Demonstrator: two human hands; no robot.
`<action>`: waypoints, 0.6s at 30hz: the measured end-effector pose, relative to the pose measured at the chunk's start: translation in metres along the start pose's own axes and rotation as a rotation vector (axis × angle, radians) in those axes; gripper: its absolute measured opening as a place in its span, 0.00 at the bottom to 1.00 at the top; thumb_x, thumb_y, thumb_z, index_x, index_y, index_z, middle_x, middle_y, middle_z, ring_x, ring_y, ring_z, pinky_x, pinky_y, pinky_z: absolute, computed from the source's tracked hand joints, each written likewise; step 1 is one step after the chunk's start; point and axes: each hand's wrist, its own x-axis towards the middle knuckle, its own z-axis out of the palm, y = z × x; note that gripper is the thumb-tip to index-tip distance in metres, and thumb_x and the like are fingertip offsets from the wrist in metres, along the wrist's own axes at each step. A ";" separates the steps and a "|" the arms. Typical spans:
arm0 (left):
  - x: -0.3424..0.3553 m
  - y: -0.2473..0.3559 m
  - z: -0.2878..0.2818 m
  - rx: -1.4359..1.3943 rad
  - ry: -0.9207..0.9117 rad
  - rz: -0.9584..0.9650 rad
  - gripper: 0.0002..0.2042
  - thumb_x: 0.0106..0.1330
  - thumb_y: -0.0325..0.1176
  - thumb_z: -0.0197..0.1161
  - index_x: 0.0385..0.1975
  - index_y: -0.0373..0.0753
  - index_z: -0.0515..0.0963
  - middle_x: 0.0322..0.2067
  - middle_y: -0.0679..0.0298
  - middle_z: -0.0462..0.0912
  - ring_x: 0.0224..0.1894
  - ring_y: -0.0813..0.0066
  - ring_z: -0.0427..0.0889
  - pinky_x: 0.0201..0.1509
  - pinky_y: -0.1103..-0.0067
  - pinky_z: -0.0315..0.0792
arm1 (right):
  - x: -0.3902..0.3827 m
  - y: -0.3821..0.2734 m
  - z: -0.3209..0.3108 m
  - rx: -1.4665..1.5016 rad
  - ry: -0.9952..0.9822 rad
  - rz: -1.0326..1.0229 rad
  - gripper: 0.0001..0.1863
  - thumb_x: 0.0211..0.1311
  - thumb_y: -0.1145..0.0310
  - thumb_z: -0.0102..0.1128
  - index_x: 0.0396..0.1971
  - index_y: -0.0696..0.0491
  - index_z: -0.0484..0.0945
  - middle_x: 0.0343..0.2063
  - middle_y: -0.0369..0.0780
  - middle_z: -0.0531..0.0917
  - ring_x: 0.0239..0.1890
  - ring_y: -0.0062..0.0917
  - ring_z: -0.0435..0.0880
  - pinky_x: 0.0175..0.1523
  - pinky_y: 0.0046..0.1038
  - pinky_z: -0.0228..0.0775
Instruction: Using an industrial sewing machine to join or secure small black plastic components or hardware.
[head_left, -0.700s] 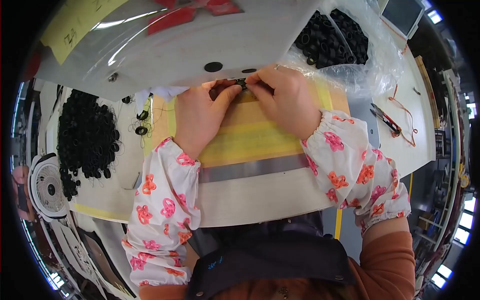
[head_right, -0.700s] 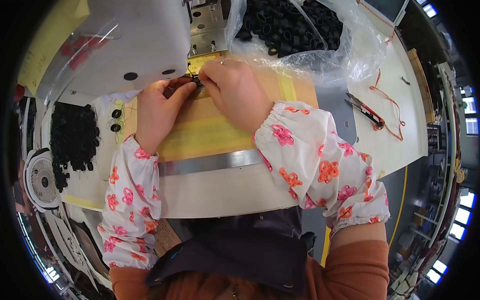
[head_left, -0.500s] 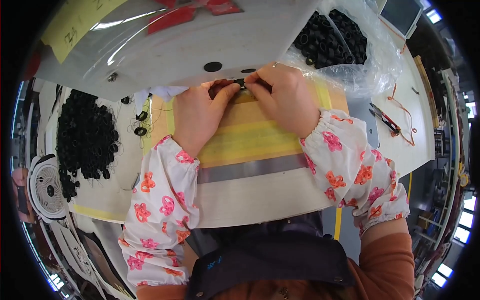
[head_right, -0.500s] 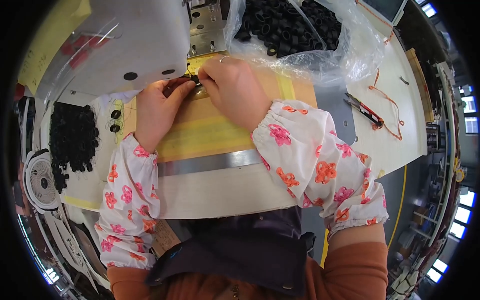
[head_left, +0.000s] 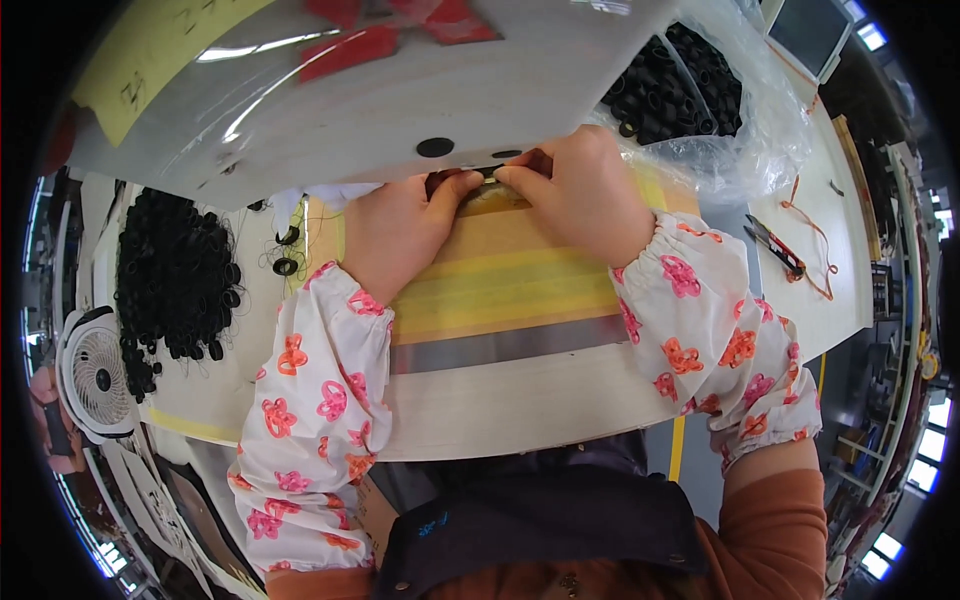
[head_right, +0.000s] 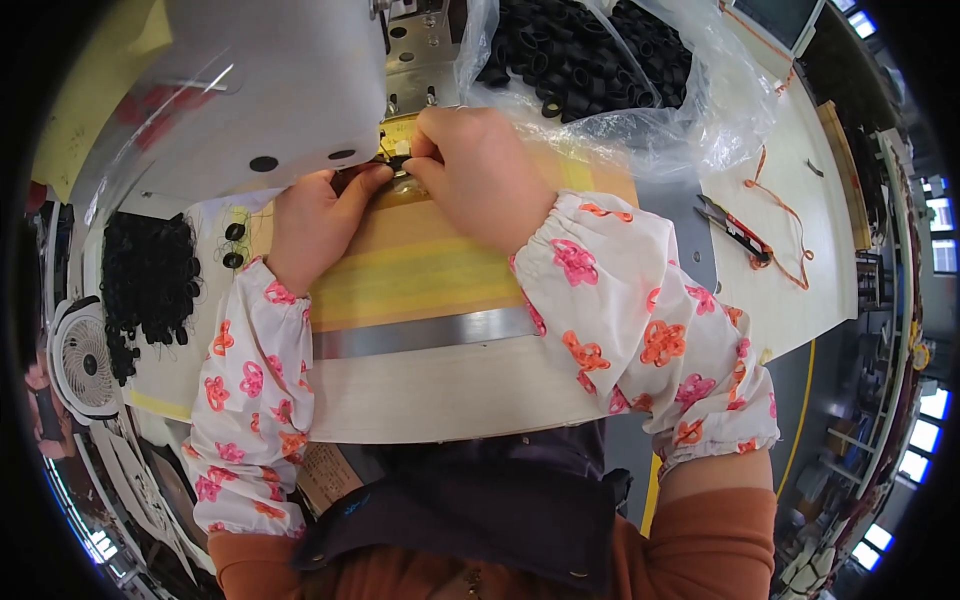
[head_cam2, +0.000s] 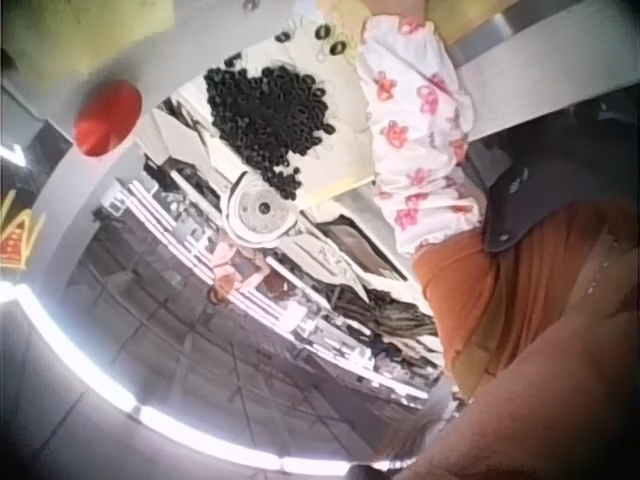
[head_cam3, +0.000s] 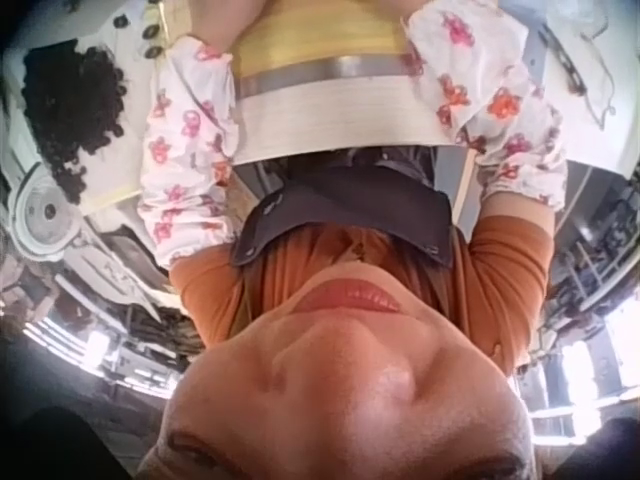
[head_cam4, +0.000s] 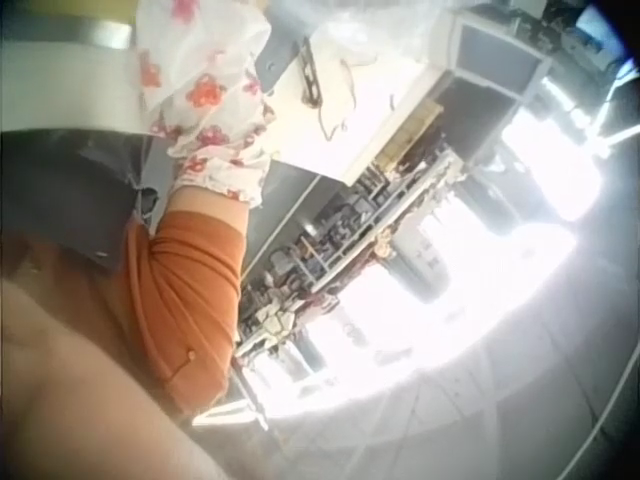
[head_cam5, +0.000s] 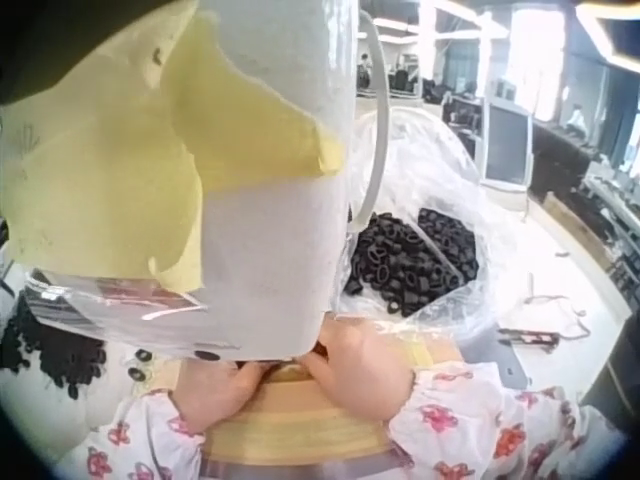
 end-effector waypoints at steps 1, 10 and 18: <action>0.001 -0.001 0.002 -0.006 -0.011 0.005 0.12 0.56 0.43 0.56 0.30 0.43 0.79 0.19 0.62 0.78 0.22 0.65 0.77 0.24 0.75 0.68 | 0.001 0.002 -0.003 0.026 -0.028 0.052 0.05 0.42 0.77 0.59 0.17 0.61 0.71 0.16 0.46 0.76 0.20 0.38 0.75 0.26 0.31 0.66; 0.000 -0.010 0.000 -0.069 0.011 0.026 0.13 0.56 0.44 0.58 0.31 0.40 0.79 0.18 0.64 0.78 0.20 0.73 0.74 0.25 0.78 0.67 | 0.006 0.004 0.003 0.002 -0.053 0.055 0.06 0.41 0.76 0.60 0.16 0.60 0.71 0.14 0.45 0.76 0.17 0.36 0.75 0.24 0.30 0.67; 0.001 0.000 -0.001 0.018 -0.118 -0.142 0.14 0.56 0.43 0.61 0.31 0.37 0.79 0.20 0.67 0.79 0.23 0.85 0.73 0.28 0.85 0.66 | 0.001 0.005 -0.002 0.039 -0.056 0.118 0.07 0.41 0.75 0.60 0.16 0.59 0.71 0.14 0.44 0.75 0.18 0.36 0.75 0.24 0.30 0.65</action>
